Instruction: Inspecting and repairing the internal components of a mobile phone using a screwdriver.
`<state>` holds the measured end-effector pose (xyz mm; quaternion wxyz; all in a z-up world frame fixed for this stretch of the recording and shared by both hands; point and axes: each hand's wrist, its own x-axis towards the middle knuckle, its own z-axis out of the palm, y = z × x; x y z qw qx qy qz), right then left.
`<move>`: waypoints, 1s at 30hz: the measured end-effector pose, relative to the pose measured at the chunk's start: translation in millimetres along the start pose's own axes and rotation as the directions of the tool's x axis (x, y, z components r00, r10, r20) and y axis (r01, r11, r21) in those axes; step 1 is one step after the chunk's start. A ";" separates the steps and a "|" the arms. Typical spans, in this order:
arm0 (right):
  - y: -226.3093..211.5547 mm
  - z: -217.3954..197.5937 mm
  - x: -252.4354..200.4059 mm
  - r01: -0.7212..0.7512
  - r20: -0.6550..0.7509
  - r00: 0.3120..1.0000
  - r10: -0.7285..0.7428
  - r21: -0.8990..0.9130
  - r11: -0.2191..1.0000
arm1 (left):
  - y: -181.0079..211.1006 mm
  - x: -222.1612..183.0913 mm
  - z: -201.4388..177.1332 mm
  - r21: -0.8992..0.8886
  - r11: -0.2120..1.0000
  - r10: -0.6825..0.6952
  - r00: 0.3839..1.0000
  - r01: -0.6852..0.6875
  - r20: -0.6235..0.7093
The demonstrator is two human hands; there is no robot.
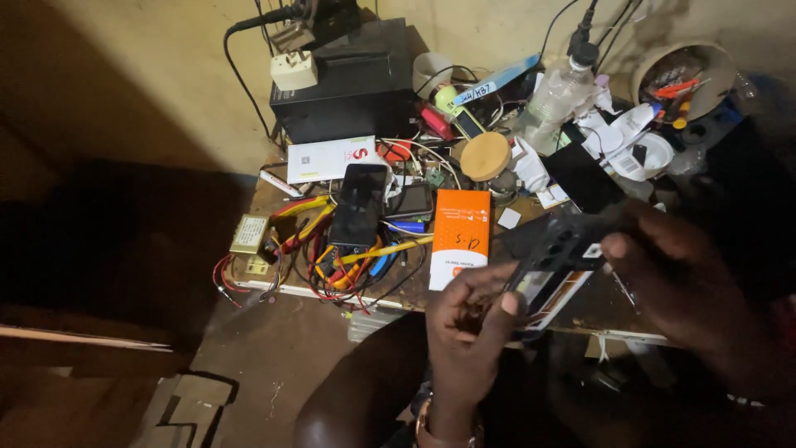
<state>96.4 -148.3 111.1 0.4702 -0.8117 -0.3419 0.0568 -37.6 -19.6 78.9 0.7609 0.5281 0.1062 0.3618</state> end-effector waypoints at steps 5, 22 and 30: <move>24.5 2.3 -2.6 -0.081 0.059 0.996 0.065 0.329 0.941 | 14.7 -6.9 4.1 0.110 0.990 0.086 0.996 -0.089 0.028; 4.6 15.8 6.2 0.095 0.111 0.956 -0.270 0.756 0.648 | 46.3 -6.8 11.1 0.217 0.874 0.411 0.900 -0.434 0.145; 27.1 11.2 -4.5 0.060 0.051 0.990 -0.134 0.702 0.709 | 33.7 -7.5 5.3 0.350 0.889 0.331 0.943 -0.296 -0.042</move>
